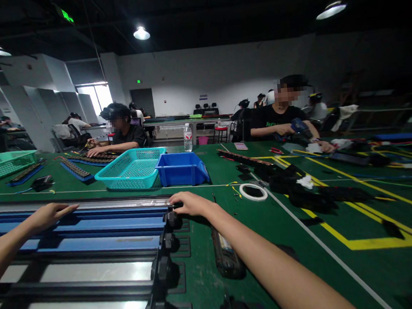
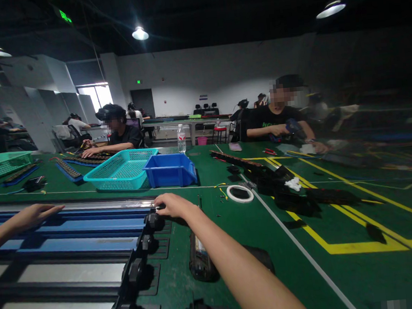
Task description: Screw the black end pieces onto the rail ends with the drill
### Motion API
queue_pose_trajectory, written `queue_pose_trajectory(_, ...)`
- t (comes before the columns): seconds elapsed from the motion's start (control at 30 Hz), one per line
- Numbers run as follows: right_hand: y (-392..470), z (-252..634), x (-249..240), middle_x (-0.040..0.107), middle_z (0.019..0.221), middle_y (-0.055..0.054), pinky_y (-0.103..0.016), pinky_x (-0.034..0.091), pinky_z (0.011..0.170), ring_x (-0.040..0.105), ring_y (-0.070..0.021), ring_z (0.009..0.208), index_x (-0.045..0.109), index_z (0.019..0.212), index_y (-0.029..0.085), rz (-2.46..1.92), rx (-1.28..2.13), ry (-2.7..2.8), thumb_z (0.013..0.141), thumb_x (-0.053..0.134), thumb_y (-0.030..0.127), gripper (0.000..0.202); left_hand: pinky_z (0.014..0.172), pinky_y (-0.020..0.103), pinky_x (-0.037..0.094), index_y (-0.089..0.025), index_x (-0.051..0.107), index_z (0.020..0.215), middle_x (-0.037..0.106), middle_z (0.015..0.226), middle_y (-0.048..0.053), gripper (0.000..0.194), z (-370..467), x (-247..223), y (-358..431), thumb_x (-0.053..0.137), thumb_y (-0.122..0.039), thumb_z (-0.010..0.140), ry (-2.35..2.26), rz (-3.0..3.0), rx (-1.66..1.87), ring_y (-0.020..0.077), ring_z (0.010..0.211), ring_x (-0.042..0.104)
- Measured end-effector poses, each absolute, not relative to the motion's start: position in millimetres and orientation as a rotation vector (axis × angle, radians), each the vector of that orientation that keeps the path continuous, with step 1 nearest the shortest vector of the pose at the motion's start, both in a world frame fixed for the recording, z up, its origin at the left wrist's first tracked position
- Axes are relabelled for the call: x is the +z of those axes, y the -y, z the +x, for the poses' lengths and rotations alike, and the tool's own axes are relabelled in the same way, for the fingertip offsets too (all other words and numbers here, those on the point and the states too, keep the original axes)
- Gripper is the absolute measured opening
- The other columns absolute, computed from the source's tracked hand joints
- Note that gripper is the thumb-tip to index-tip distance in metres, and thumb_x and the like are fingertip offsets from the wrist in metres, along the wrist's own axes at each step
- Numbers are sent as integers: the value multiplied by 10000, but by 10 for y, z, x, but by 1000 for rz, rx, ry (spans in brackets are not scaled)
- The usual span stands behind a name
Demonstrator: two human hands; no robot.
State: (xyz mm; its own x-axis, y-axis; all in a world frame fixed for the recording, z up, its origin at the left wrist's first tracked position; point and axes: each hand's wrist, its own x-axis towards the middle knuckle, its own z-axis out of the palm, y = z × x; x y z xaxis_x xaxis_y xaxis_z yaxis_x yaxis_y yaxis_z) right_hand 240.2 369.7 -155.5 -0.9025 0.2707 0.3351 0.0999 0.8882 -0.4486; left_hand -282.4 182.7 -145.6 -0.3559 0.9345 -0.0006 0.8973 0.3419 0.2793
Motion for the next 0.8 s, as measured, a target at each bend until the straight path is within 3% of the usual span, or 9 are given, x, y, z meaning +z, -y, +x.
queue_pose_trajectory(0.4, -3715, 2387, -1550, 617, 1204, -80, -329, 433, 966, 575, -217, 1109, 626, 1135, 191, -196, 621, 2675, 760, 657, 192, 377, 935, 254, 401, -196, 627, 1204, 657, 1169, 15, 749, -3129, -1582, -1848, 444, -742, 724, -2333, 1688, 332, 267, 1078, 580)
queue_pose_trajectory(0.67, -3696, 2360, -1542, 597, 1239, -83, -317, 417, 993, 559, -210, 1137, 614, 1157, 187, -197, 651, 2693, 775, 652, 194, 383, 942, 280, 401, -178, 623, 1210, 664, 1156, 35, 823, -3256, -1645, -1850, 439, -785, 686, -2334, 1671, 365, 290, 1083, 572)
queue_pose_trajectory(0.8, -3704, 2340, -1580, 591, 1244, -89, -322, 410, 1001, 551, -210, 1146, 611, 1158, 178, -192, 632, 2692, 789, 644, 205, 372, 956, 256, 382, -198, 612, 1221, 652, 1181, 17, 794, -3294, -1676, -1849, 414, -778, 717, -2347, 1674, 348, 257, 1087, 570)
